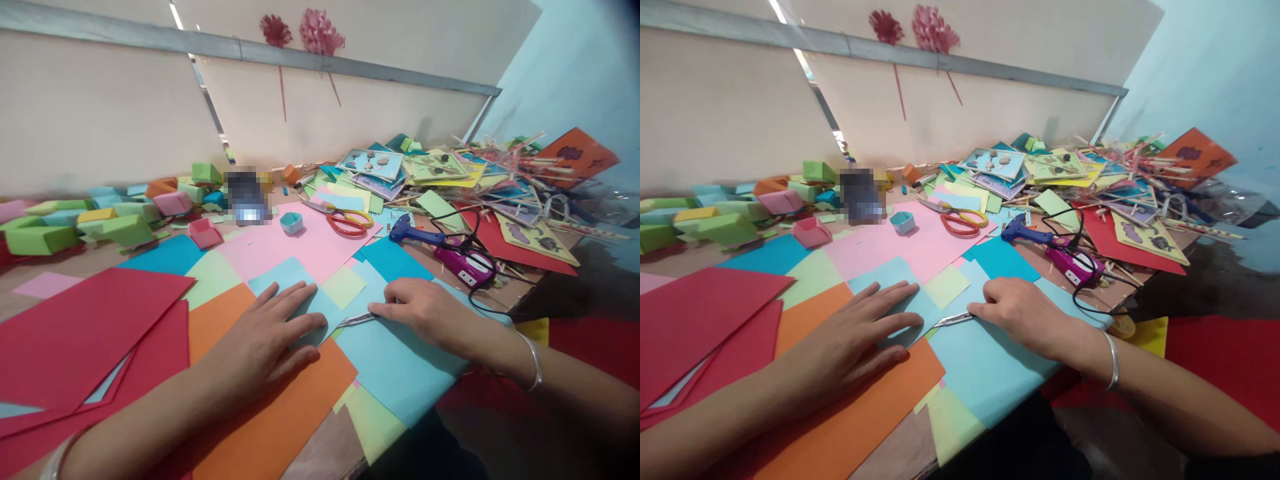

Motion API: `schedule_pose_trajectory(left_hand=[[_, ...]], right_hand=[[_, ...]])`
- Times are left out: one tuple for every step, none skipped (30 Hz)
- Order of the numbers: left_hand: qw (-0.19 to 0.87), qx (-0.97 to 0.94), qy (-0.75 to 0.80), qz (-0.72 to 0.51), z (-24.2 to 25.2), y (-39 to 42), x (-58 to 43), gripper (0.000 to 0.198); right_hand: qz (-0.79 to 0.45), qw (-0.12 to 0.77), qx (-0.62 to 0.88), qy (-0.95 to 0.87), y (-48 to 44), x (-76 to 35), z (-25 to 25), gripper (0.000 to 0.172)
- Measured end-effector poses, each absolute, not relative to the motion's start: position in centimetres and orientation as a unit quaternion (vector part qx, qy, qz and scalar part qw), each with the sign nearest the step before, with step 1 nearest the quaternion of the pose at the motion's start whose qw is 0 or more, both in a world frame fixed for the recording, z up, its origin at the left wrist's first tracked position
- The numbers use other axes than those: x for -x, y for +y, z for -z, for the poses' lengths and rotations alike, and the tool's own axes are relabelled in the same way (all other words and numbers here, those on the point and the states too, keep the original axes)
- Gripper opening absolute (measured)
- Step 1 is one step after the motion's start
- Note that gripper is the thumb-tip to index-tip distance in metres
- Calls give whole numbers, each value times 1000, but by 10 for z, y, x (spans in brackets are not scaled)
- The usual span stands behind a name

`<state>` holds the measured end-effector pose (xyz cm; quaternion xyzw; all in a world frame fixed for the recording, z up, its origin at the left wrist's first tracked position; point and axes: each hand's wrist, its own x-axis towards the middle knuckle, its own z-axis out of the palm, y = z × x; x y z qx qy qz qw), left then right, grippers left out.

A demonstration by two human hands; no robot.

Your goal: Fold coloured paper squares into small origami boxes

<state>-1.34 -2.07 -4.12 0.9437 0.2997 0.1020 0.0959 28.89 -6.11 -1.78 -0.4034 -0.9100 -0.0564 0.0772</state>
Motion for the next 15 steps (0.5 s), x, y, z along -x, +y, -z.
schedule_pose_trajectory(left_hand=[[97, -944, 301, -97, 41, -21, 13, 26], [97, -944, 302, -94, 40, -21, 13, 26], [98, -944, 302, -90, 40, -21, 13, 27], [96, -944, 303, -89, 40, -21, 13, 27], [93, -944, 303, -91, 40, -22, 12, 28], [90, -944, 304, -94, 40, -22, 12, 29], [86, -944, 304, -97, 40, -23, 12, 30], [83, -944, 305, -99, 40, -23, 12, 31], [80, -944, 304, -99, 40, -24, 11, 31], [77, -945, 304, -98, 40, -24, 10, 31], [73, -944, 306, -97, 39, -25, 8, 31], [68, -943, 311, -100, 39, -26, 6, 31], [61, -941, 317, -106, 39, -26, 5, 32], [55, -938, 323, -112, 39, -27, 3, 34], [50, -936, 329, -119, 38, -28, 2, 36]], right_hand=[[60, 74, 402, -911, -62, -290, 18, 34], [63, 69, 401, -911, -63, -291, 17, 34], [65, 61, 400, -912, -64, -292, 17, 33], [66, 51, 401, -912, -65, -293, 16, 33], [65, 42, 401, -913, -66, -294, 15, 33], [63, 34, 401, -913, -66, -295, 15, 34], [62, 30, 402, -913, -67, -296, 14, 34], [63, 28, 403, -912, -67, -296, 14, 34], [66, 31, 404, -912, -67, -295, 14, 35], [70, 34, 405, -911, -68, -294, 14, 35], [74, 37, 405, -910, -68, -292, 14, 35], [76, 39, 406, -910, -68, -289, 14, 34], [77, 41, 406, -910, -68, -287, 14, 34], [75, 42, 405, -910, -68, -284, 13, 33], [71, 45, 404, -911, -68, -281, 13, 33]])
